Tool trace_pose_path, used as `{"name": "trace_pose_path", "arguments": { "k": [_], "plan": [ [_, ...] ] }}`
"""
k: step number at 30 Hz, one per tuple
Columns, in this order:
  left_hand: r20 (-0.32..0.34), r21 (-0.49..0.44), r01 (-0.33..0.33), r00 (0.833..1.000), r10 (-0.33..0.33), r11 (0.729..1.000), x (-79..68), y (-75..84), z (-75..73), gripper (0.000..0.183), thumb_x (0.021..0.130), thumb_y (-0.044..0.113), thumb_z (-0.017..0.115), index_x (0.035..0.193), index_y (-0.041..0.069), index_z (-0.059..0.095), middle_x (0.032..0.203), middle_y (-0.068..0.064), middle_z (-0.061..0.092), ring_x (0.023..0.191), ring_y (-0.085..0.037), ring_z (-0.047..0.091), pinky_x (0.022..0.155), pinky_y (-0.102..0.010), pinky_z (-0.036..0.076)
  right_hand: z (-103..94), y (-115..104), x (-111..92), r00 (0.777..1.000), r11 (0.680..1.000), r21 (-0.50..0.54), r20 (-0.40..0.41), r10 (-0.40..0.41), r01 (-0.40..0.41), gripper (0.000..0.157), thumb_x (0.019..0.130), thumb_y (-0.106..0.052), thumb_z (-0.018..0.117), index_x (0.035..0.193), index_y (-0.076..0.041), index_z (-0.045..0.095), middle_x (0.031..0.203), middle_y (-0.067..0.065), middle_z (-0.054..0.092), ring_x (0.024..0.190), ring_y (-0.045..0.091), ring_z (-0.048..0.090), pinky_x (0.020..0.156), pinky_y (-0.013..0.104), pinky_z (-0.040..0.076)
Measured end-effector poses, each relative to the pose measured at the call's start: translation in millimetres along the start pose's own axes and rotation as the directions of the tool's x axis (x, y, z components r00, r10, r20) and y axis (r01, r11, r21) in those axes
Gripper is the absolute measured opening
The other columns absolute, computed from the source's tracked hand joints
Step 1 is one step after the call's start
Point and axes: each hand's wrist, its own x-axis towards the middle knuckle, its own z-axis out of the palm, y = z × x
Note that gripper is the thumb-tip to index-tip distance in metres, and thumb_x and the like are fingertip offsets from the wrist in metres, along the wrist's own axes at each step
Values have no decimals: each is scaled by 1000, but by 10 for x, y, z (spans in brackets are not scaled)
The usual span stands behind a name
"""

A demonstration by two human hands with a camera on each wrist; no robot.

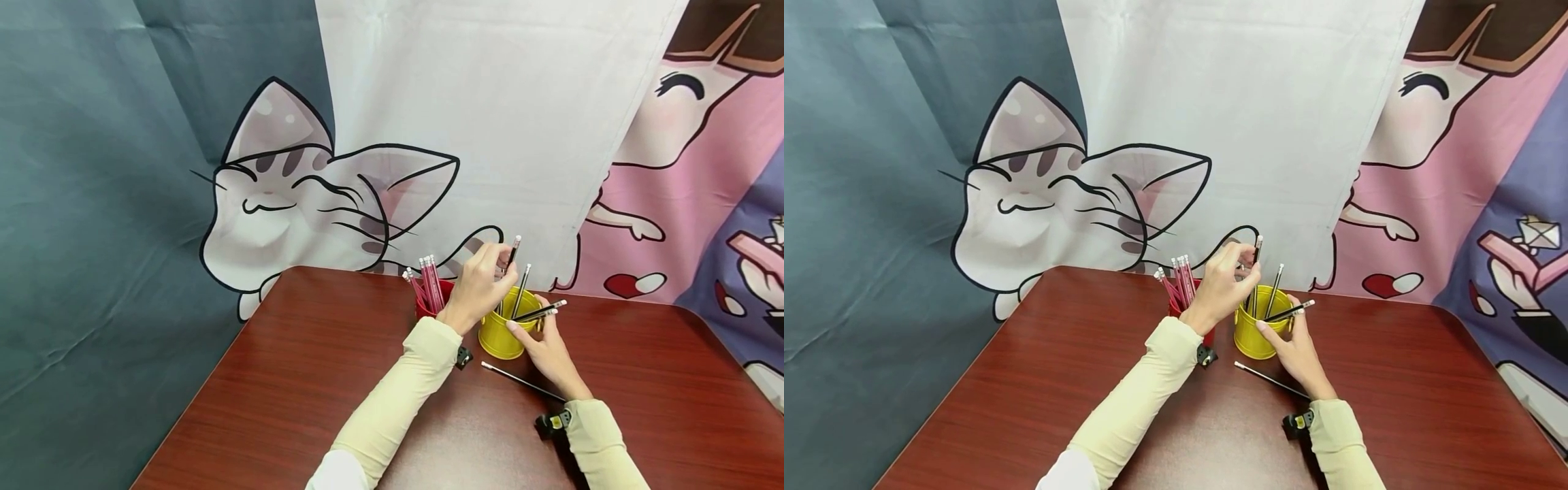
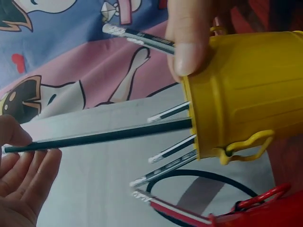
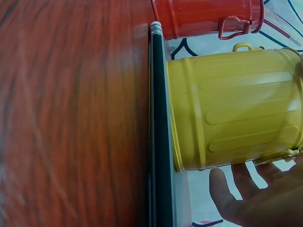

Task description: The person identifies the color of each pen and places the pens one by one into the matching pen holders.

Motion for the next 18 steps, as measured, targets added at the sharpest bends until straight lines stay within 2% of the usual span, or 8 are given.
{"name": "trace_pose_path", "arguments": {
  "k": [4,9,18],
  "plan": [
    [-5,9,31,1000,-31,999,-64,-18,45,14,82,5,60,95,2,56,83,-5,55,74,-11,58,68,-6,45,4,3,-3,1000,1000,0,-2,11,-11,70,89,-27,61,143,-22,17,134,10,40,118,21,41,90,30,40],
    [-1,83,56,998,-56,995,-156,-36,99,14,80,7,62,93,4,57,82,-3,56,71,-9,56,66,-6,43,-2,13,-2,1000,1000,-1,-4,-3,3,71,89,-27,60,144,-21,16,135,12,39,117,24,41,84,16,39],
    [42,139,102,993,-109,985,-356,-53,199,13,79,8,63,90,7,57,80,0,54,69,-7,53,63,-5,40,8,12,-3,1000,1000,17,-14,-17,18,70,89,-24,61,144,-20,17,133,12,41,111,13,45,81,11,40]
  ]
}}
